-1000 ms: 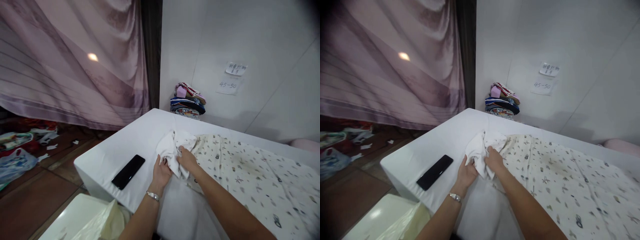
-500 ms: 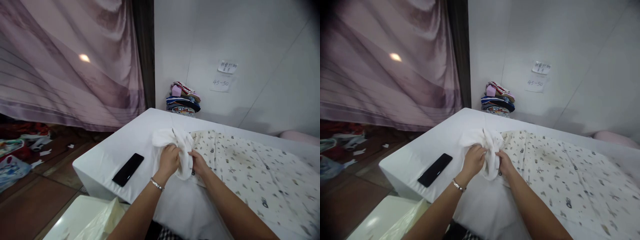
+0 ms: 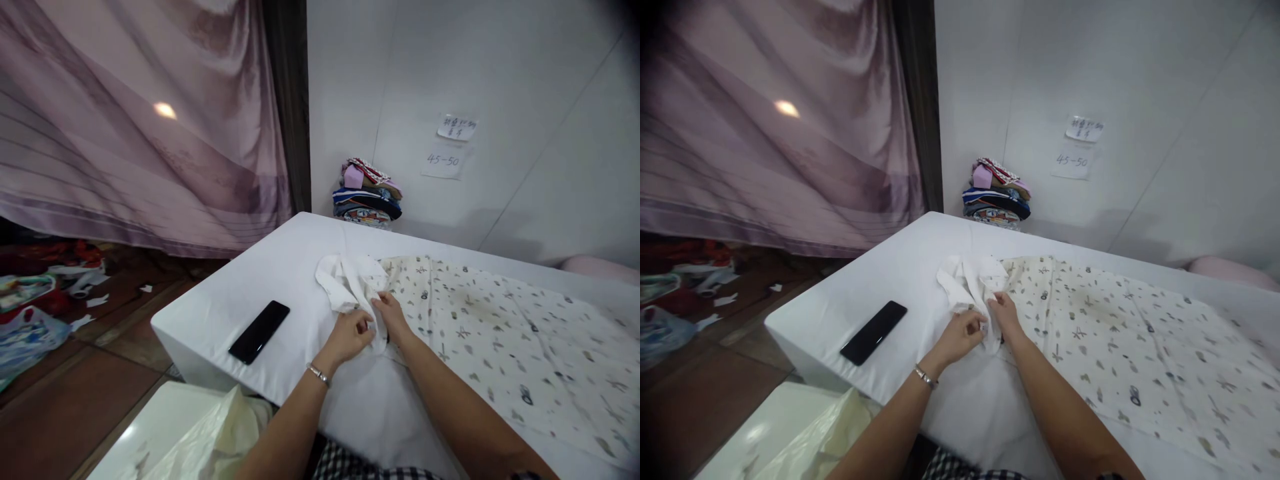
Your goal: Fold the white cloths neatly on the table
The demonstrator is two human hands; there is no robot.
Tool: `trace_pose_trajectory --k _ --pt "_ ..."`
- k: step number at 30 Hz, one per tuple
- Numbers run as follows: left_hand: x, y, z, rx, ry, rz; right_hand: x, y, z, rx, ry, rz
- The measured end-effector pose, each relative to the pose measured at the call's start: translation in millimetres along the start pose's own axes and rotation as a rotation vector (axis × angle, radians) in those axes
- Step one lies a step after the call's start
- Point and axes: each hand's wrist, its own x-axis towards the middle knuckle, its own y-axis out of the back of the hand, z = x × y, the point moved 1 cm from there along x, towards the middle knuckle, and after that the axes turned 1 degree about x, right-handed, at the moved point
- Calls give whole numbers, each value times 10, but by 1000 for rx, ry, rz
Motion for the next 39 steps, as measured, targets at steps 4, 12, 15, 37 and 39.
trace_pose_trajectory --k 4,12,15,37,39 --pt "45 18 -60 -391 243 351 -40 12 -34 -40 86 -5" --pt "31 -18 -131 -902 602 336 -275 -107 -274 -362 352 -294" --pt "21 -63 -168 -788 664 334 -281 -182 -223 -515 306 -350" --pt "-122 173 25 -515 221 636 -557 -303 -356 -715 459 -401" --pt "-126 204 11 -411 245 644 -564 -314 -378 -667 445 -389"
